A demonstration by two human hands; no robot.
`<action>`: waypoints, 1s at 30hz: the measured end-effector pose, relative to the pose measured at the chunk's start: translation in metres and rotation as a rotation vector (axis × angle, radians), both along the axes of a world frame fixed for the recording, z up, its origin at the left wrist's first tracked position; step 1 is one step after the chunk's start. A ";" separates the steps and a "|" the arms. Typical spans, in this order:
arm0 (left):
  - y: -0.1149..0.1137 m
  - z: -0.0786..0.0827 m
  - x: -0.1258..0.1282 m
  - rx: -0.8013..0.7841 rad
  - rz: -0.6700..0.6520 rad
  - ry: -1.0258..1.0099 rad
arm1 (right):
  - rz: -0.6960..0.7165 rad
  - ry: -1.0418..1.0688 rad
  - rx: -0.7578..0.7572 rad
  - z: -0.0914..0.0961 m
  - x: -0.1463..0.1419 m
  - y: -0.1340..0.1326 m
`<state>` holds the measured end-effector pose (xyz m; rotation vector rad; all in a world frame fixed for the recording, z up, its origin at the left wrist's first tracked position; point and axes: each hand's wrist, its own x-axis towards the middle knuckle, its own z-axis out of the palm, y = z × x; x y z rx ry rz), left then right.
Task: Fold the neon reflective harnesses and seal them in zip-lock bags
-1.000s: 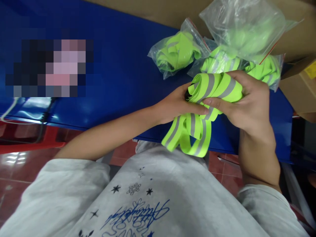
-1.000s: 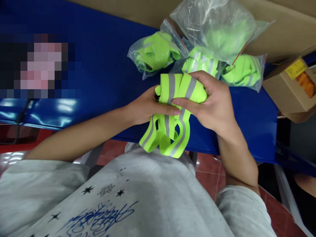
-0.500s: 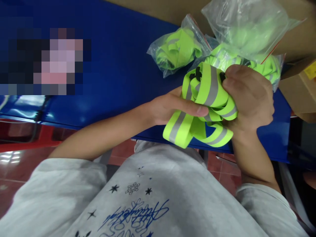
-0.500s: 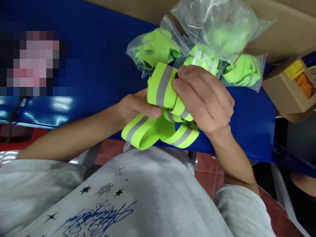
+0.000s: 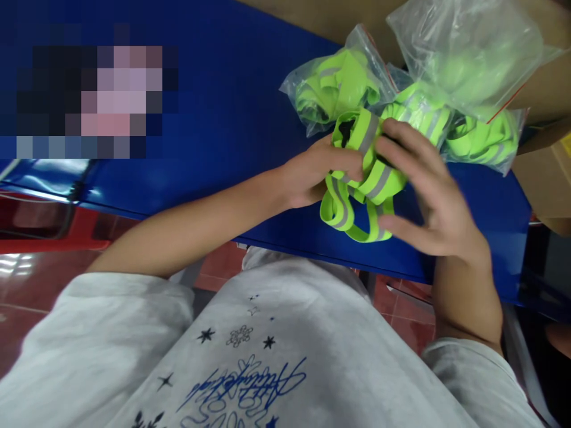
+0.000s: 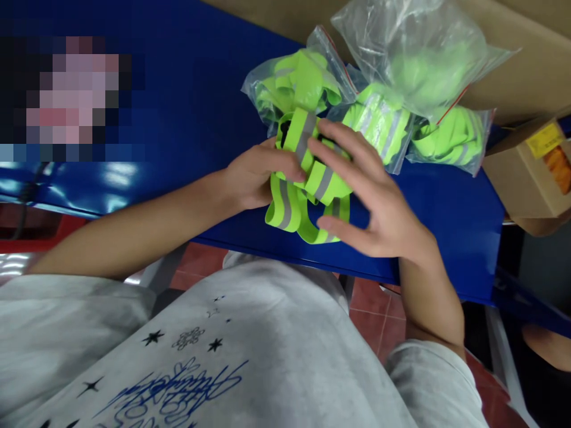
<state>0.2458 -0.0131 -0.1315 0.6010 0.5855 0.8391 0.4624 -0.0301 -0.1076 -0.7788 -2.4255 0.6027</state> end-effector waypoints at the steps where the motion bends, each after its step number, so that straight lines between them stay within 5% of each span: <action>1: -0.001 -0.001 0.000 0.028 -0.019 -0.001 | -0.037 0.103 -0.063 -0.001 0.004 0.002; 10: -0.007 -0.016 0.001 0.360 -0.028 -0.037 | -0.165 0.152 -0.051 -0.006 -0.003 -0.005; 14: -0.011 -0.014 0.003 0.305 -0.083 -0.126 | -0.289 0.230 -0.024 -0.002 -0.003 -0.010; 19: -0.018 -0.007 0.002 0.177 -0.403 -0.046 | -0.261 0.300 -0.122 -0.007 0.001 -0.003; 22: -0.018 -0.010 0.003 0.101 -0.489 -0.112 | -0.232 0.281 -0.138 -0.009 -0.001 -0.004; 26: -0.020 -0.016 0.011 0.043 -0.328 -0.215 | -0.350 0.284 -0.019 -0.005 -0.008 -0.012; 30: -0.025 -0.005 0.016 -0.044 -0.152 -0.255 | -0.441 0.136 0.197 -0.004 -0.006 -0.020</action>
